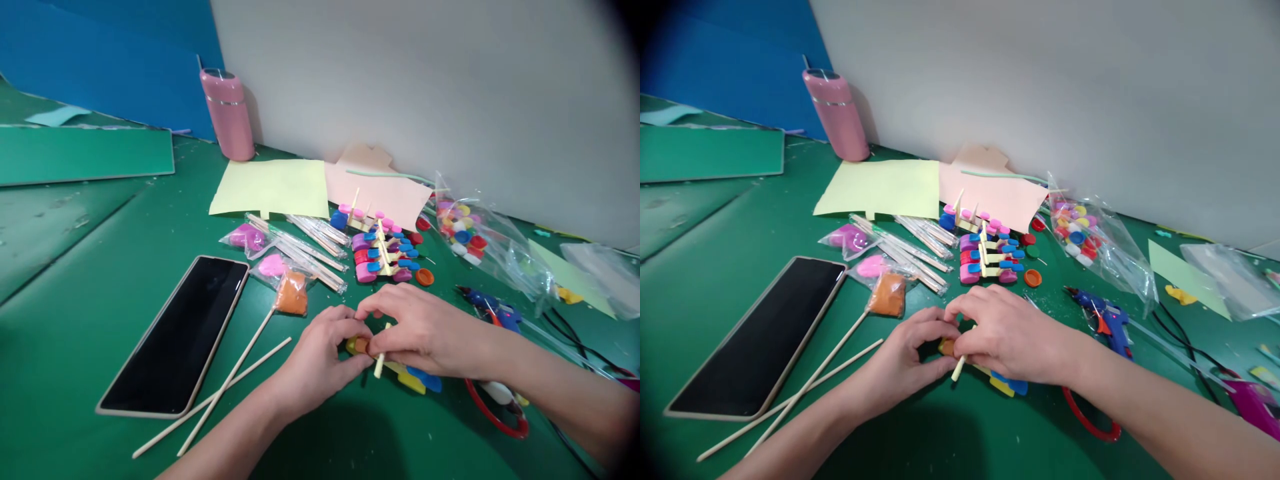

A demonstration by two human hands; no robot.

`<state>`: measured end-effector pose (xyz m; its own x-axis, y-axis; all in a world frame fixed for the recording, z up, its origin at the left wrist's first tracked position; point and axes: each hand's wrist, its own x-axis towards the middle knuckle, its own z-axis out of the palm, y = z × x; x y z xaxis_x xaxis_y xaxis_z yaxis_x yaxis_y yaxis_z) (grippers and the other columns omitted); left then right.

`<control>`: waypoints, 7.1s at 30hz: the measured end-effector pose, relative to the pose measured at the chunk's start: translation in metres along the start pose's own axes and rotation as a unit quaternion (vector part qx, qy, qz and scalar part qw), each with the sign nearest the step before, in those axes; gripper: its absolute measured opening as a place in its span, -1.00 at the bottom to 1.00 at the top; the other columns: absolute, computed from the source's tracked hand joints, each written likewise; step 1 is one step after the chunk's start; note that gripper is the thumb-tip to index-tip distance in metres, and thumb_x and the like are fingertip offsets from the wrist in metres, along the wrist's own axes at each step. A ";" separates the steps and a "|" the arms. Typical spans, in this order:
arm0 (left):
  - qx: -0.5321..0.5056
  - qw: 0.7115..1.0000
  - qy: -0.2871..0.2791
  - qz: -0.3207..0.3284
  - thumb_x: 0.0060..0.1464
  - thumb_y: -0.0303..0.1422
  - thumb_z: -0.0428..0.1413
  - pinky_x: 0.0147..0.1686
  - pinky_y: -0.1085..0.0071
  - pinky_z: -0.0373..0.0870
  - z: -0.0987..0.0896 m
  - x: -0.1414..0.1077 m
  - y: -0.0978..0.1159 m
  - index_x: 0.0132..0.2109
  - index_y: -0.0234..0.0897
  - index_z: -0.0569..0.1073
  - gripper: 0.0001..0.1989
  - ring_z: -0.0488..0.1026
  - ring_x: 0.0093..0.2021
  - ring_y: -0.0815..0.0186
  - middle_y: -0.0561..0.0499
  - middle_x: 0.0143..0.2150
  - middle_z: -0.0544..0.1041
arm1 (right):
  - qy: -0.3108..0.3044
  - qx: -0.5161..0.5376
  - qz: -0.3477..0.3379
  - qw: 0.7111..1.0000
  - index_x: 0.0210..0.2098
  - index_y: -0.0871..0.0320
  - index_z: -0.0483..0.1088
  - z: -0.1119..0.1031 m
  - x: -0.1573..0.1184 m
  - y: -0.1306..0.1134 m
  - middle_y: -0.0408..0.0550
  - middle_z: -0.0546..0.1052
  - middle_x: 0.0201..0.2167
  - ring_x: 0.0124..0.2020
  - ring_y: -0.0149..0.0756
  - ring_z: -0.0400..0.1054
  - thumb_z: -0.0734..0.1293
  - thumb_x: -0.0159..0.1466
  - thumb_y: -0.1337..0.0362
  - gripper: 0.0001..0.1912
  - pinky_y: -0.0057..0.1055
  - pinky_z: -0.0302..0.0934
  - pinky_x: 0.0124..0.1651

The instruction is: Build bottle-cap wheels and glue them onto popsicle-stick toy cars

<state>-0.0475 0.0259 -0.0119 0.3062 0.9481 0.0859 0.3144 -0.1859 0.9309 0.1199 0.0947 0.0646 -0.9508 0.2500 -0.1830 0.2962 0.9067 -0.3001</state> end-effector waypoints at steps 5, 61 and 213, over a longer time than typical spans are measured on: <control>-0.005 1.000 0.000 -0.001 -0.08 -0.45 0.13 -0.19 0.37 0.30 0.000 0.000 0.000 -0.33 -0.29 0.49 -0.90 0.37 -0.20 0.26 -0.06 -0.26 0.42 | 0.002 -0.004 0.001 1.000 -0.34 0.07 0.43 0.000 0.000 0.000 -0.03 0.32 -0.05 -0.09 -0.24 0.17 0.21 0.24 0.33 -0.84 -0.26 0.04 -0.09; -0.001 0.999 -0.040 -0.025 0.02 -0.54 0.00 -0.19 0.45 0.28 -0.008 0.000 0.001 -0.21 -0.31 0.47 -0.79 0.36 -0.21 0.33 -0.05 -0.22 0.39 | -0.006 -0.007 0.006 1.000 -0.30 0.05 0.42 0.002 -0.003 0.003 -0.04 0.30 -0.05 -0.10 -0.25 0.17 0.15 0.28 0.29 -0.80 -0.26 0.02 -0.12; 0.232 0.967 0.083 0.066 -0.10 -0.48 0.09 -0.33 0.22 0.40 0.056 -0.039 0.003 -0.16 -0.24 0.25 -0.70 0.42 -0.28 0.18 -0.05 -0.29 0.44 | 0.528 0.196 0.330 0.758 -0.26 0.09 0.39 0.131 -0.034 -0.094 -0.14 0.33 -0.43 -0.42 -0.40 0.28 0.31 0.13 0.39 -0.84 -0.48 0.22 -0.42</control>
<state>-0.0083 -0.0261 -0.0325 0.2355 0.9294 0.2841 0.6640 -0.3674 0.6513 0.1364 -0.0431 -0.0233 -0.0657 0.9249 0.3744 0.5459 0.3474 -0.7624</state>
